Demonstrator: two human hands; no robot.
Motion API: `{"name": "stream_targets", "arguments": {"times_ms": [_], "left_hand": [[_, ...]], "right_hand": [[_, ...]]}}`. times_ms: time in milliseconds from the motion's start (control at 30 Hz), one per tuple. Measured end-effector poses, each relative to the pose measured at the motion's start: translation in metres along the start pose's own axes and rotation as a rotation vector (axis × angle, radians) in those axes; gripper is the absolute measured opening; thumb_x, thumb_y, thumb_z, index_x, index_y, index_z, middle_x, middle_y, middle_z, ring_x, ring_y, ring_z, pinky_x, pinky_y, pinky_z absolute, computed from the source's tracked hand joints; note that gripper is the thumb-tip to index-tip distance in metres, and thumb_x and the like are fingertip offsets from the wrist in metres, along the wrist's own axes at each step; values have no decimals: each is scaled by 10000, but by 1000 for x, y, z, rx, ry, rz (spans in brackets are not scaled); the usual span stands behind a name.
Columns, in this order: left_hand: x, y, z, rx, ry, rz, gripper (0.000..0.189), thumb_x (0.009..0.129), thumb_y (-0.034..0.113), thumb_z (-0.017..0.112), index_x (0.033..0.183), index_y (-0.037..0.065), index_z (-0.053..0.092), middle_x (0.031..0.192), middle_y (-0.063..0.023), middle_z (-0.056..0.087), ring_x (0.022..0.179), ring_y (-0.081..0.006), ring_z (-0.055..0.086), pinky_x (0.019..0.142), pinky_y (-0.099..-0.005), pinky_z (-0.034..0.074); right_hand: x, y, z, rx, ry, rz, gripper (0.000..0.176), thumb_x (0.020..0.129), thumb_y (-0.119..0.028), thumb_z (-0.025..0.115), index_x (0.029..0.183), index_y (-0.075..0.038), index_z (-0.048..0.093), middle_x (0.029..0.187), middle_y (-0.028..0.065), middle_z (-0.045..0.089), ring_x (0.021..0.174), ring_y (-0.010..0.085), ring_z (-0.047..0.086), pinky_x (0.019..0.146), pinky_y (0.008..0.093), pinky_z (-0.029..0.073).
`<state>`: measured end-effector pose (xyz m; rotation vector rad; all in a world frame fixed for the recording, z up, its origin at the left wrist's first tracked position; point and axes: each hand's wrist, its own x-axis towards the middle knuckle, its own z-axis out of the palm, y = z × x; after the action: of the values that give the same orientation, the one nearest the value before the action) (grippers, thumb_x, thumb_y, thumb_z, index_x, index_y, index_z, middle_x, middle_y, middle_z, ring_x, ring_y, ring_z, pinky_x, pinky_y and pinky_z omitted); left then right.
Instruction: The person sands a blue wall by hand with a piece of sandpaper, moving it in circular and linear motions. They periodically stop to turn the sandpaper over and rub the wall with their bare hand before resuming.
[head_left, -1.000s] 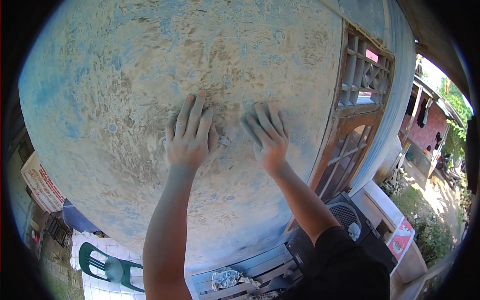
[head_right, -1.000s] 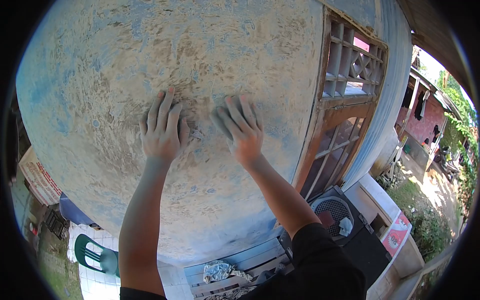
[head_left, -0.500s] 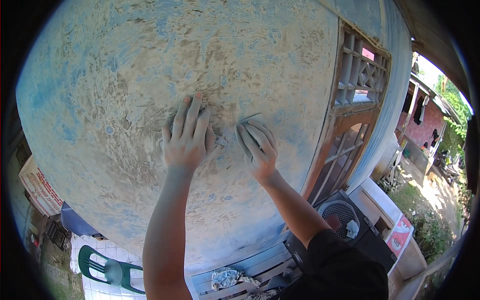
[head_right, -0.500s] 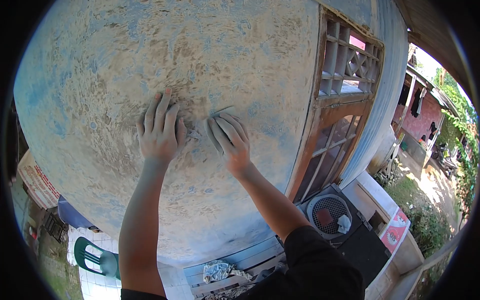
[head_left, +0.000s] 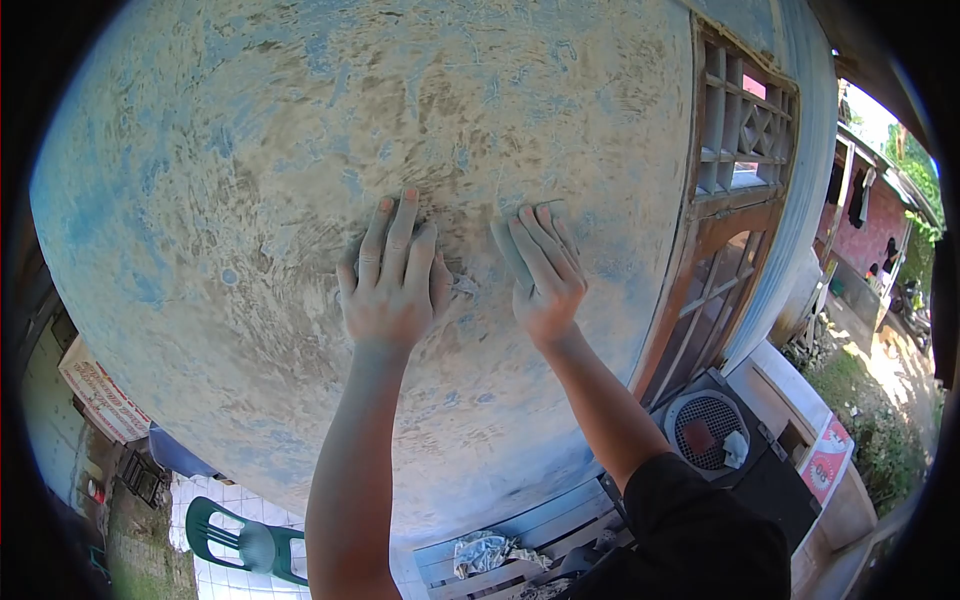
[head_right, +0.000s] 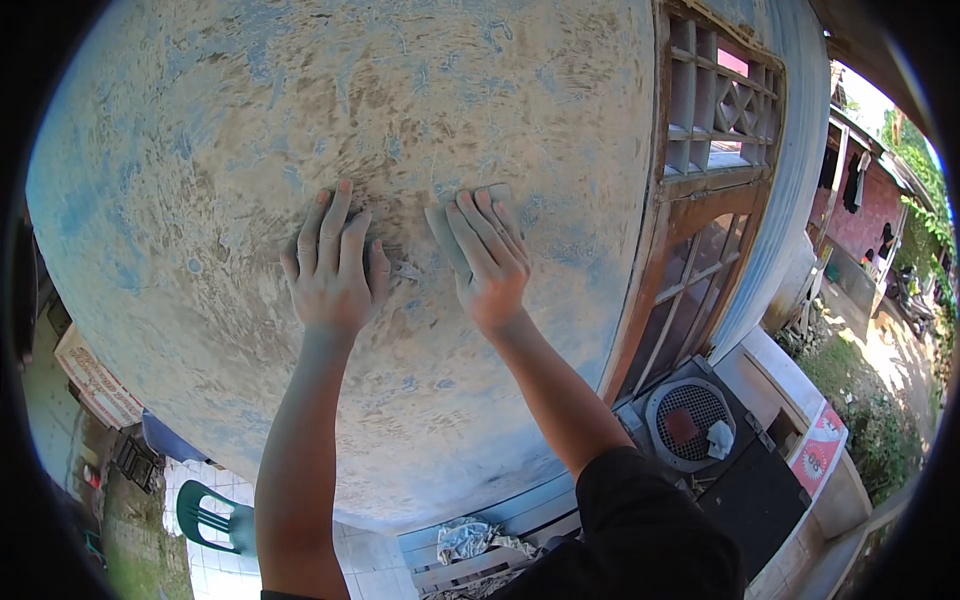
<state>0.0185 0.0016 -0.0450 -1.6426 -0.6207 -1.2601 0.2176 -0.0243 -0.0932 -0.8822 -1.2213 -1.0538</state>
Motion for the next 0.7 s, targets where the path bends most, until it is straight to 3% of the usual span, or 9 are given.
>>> {"name": "stream_targets", "arguments": {"times_ms": [67, 233, 433, 533, 633, 700], "left_hand": [[0, 1, -1, 0, -8, 0, 256, 982, 260, 620, 1201, 158, 704, 1577, -29, 598, 1399, -237, 579, 1050, -432, 422], [-1, 0, -2, 21, 2, -3, 255, 991, 275, 615, 1202, 162, 703, 1571, -24, 603, 1394, -231, 584, 1038, -429, 424], [-1, 1, 0, 19, -6, -12, 245, 991, 262, 618, 1194, 156, 703, 1564, -31, 608, 1374, -241, 603, 1031, -426, 431], [1, 1, 0, -1, 6, -7, 245, 982, 258, 626, 1187, 150, 705, 1563, -32, 608, 1375, -245, 600, 1033, -429, 431], [2, -1, 1, 6, 11, 4, 248, 975, 257, 631, 1184, 145, 707, 1556, -30, 615, 1371, -246, 600, 1035, -431, 430], [0, 0, 1, -6, 21, 2, 250, 969, 255, 636, 1182, 144, 706, 1547, -30, 623, 1367, -244, 602, 1039, -430, 429]], "right_hand": [[-5, -5, 0, 23, 51, 34, 321, 924, -63, 721, 1237, -67, 796, 1363, 107, 749, 1347, 304, 668, 1157, 485, 513], [-22, 7, -22, 95, -192, -193, 335, 912, -48, 709, 1238, -39, 784, 1372, 138, 736, 1356, 313, 659, 1136, 466, 546], [8, -10, -5, 130, -96, -103, 315, 940, -45, 671, 1236, -35, 780, 1382, 137, 729, 1346, 309, 666, 1137, 461, 550], [-15, -14, -7, 140, -125, -58, 312, 929, -45, 689, 1226, -32, 782, 1365, 135, 738, 1339, 313, 671, 1134, 463, 551], [-17, 4, -5, 181, -76, -194, 321, 920, -33, 697, 1230, -30, 781, 1343, 130, 750, 1339, 313, 670, 1135, 467, 549], [-4, 3, -1, 167, -87, -154, 321, 922, -30, 696, 1230, -33, 783, 1334, 125, 755, 1338, 312, 671, 1133, 467, 550]]}}
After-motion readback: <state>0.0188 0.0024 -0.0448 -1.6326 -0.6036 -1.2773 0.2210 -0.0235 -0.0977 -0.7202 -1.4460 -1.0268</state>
